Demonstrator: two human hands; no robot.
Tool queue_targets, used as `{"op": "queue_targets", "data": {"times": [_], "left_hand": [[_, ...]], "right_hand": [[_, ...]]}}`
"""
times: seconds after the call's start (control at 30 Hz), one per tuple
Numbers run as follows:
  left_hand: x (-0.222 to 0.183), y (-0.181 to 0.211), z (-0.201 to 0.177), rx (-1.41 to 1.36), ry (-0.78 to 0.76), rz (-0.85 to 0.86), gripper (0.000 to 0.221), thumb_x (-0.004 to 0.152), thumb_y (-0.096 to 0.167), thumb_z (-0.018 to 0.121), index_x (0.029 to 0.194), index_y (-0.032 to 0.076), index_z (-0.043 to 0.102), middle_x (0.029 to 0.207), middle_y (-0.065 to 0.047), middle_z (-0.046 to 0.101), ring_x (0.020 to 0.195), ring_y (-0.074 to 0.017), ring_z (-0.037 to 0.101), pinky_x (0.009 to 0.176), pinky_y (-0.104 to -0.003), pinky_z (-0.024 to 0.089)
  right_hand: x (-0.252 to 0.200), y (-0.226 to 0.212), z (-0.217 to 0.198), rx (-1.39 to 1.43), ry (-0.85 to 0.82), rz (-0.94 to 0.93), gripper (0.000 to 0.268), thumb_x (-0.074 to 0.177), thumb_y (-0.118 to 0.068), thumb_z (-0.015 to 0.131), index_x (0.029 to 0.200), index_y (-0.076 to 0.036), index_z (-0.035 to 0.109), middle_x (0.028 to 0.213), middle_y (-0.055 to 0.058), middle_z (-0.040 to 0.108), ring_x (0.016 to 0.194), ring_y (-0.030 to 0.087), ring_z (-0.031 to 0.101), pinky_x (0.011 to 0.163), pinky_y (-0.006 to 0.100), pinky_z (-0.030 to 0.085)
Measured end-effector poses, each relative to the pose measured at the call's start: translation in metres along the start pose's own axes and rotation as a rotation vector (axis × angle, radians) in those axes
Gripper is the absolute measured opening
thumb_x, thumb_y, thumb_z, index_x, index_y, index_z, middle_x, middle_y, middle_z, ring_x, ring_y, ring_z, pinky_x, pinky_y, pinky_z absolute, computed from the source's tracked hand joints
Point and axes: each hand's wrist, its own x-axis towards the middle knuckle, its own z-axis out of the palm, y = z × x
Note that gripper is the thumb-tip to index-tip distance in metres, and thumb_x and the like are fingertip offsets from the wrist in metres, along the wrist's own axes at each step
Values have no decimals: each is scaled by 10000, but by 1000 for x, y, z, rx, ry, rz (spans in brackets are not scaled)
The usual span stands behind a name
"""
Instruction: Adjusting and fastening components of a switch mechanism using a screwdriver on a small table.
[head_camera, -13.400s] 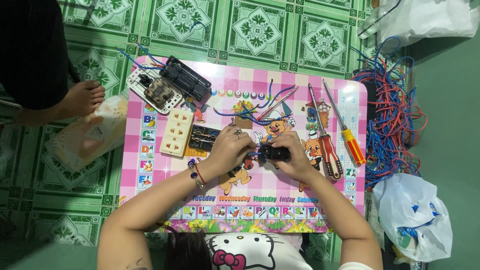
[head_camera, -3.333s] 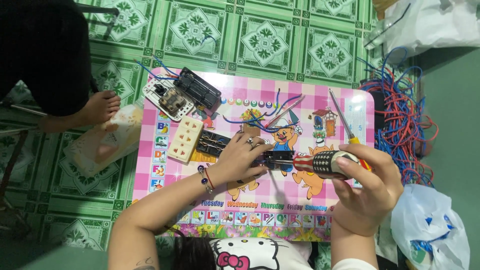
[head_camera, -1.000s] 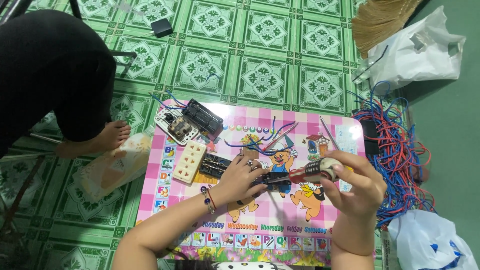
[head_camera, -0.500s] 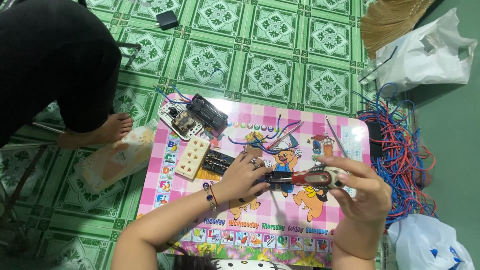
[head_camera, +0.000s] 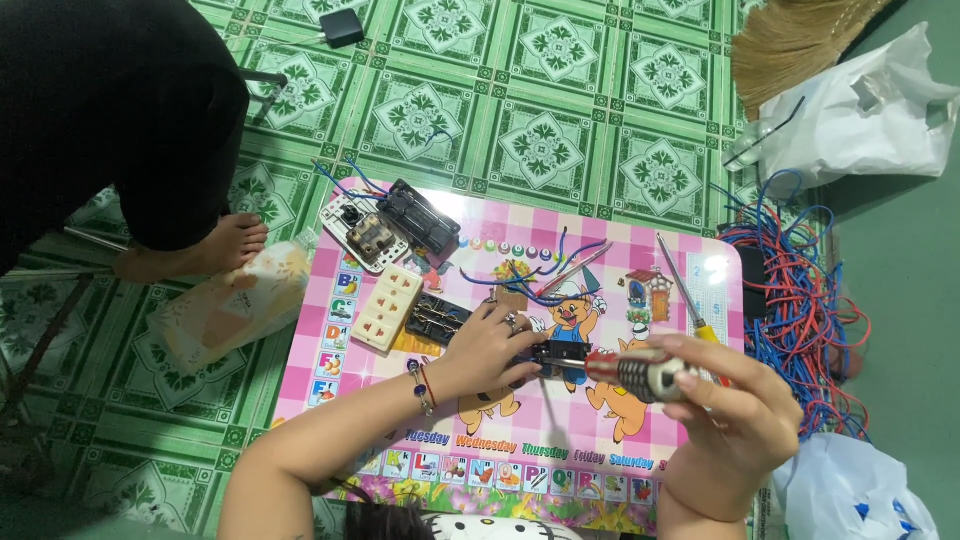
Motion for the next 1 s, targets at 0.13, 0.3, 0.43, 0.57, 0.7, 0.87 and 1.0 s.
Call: {"op": "queue_targets", "data": {"times": [0.13,0.3,0.43,0.57,0.7,0.87,1.0], "left_hand": [[0,2,-2,-12,5,-5,458,895,446,672,1227,130,689,1040,-80,675,1005,-289,555,959,-460,391],[0,3,-4,-24,-4,-10,432,901,435,672,1209,132,689,1018,-68,662,1011,-283,561,966,-460,392],[0,3,-3,-36,-1,-21,439,871,423,709,1199,132,702,1005,-55,667,983,-260,575,962,-444,388],[0,3,-3,-41,-3,-22,435,879,427,703,1200,135,698,1006,-57,679,995,-265,569,968,-451,385],[-1,2,-1,-23,1,-13,446,890,444,689,1213,137,688,1010,-62,678,1002,-270,559,971,-460,387],[-1,2,-1,-24,5,-13,449,887,440,690,1214,133,686,1008,-62,675,1001,-271,559,974,-463,384],[-1,1,0,-18,11,-6,444,880,438,695,1204,134,687,1023,-56,675,997,-267,557,982,-466,382]], "right_hand": [[-6,26,-19,-242,-31,-199,368,787,-211,839,1054,-53,641,1148,249,691,956,314,763,801,354,680],[-5,20,-9,-167,-16,-273,374,810,-370,760,1032,-125,585,1096,169,699,1000,322,766,886,421,708],[4,-19,13,-182,-37,12,243,942,-369,616,1064,-166,560,1155,138,723,1198,406,732,1099,514,641],[-4,6,13,217,-114,52,330,859,-149,731,1136,-231,569,1254,115,686,1202,340,726,1055,470,680],[-4,28,16,315,-67,-108,487,779,-148,846,1189,-237,600,1241,87,603,1111,287,692,976,415,696],[-8,32,6,174,-40,-76,406,887,-318,723,1212,-181,523,1311,166,544,1168,313,676,968,357,667],[-1,1,10,294,-9,182,201,972,-164,589,1157,-176,510,1297,245,642,1150,358,724,995,405,626]]}}
